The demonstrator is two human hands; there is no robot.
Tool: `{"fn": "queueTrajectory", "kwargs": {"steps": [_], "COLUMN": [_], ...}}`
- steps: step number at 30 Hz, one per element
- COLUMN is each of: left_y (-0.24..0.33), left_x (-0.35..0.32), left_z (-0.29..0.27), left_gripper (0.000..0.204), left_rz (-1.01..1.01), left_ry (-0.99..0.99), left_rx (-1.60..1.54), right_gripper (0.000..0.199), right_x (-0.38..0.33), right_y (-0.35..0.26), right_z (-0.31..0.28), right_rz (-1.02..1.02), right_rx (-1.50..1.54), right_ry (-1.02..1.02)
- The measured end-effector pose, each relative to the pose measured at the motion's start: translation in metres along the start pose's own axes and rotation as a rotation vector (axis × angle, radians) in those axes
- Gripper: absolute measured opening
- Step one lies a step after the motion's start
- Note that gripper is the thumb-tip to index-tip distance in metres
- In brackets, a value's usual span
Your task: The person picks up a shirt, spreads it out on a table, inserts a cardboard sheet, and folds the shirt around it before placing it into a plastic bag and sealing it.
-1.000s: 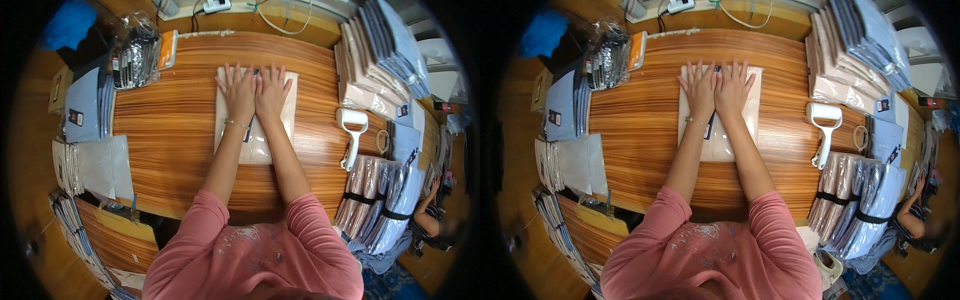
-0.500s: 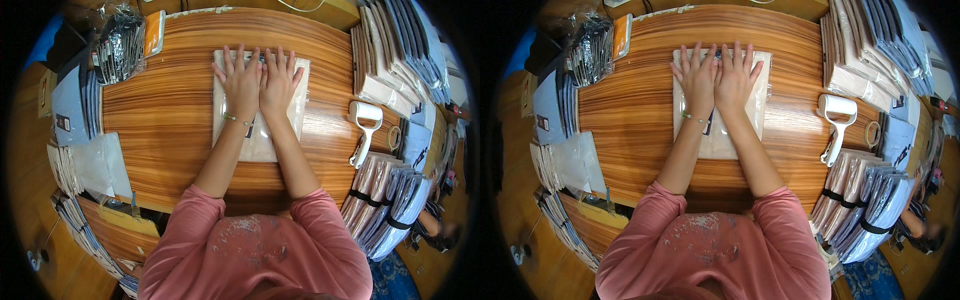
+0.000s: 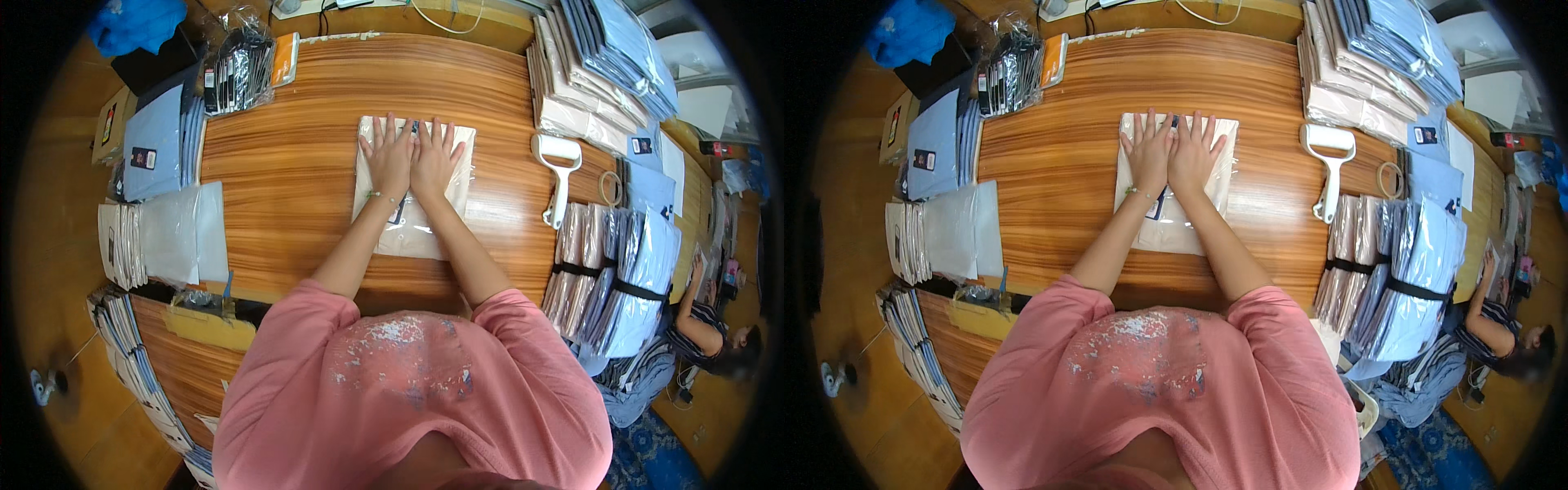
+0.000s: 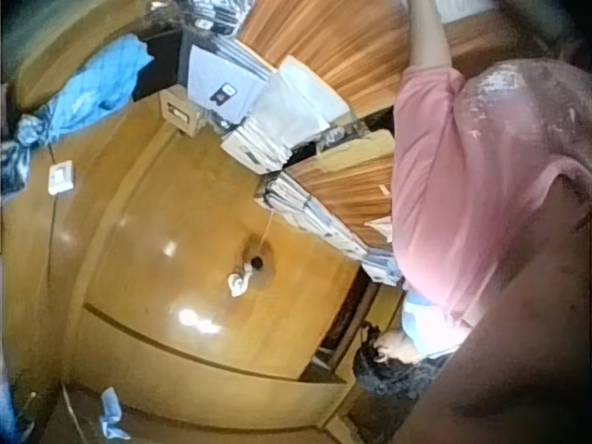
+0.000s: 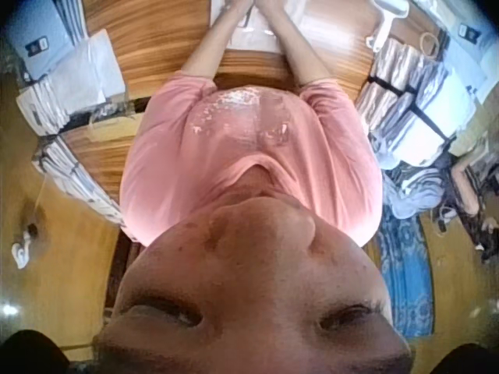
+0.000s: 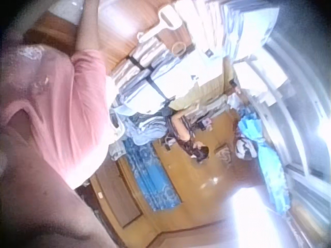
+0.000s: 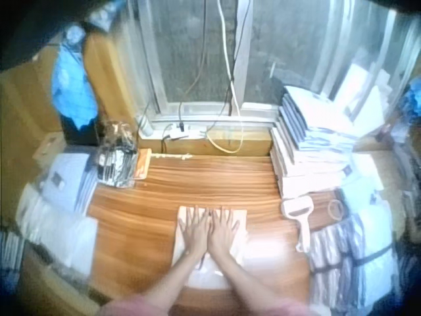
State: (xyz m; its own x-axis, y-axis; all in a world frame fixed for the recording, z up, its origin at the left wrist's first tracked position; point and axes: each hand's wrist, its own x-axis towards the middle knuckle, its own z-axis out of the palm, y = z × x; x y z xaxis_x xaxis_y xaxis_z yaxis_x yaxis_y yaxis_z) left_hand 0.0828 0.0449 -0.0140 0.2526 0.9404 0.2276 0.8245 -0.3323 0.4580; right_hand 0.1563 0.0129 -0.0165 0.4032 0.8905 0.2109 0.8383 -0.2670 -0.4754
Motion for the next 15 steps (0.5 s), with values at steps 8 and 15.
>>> {"fn": "queueTrajectory", "kwargs": {"steps": [8,15], "left_y": [0.009,-0.004], "left_x": [0.015,0.010], "left_z": [-0.051,-0.007], "left_gripper": [0.036,0.036], "left_rz": [-0.069,-0.107], "left_ry": [0.314,0.050], "left_rx": [-0.415,0.055], "right_gripper": [0.045,0.035], "right_x": [0.027,0.010], "right_y": [-0.024,-0.007], "right_z": [-0.071,-0.002], "right_rz": [-0.007,-0.099], "right_rx": [0.291,-0.054], "right_ry": [0.203,0.067]}}
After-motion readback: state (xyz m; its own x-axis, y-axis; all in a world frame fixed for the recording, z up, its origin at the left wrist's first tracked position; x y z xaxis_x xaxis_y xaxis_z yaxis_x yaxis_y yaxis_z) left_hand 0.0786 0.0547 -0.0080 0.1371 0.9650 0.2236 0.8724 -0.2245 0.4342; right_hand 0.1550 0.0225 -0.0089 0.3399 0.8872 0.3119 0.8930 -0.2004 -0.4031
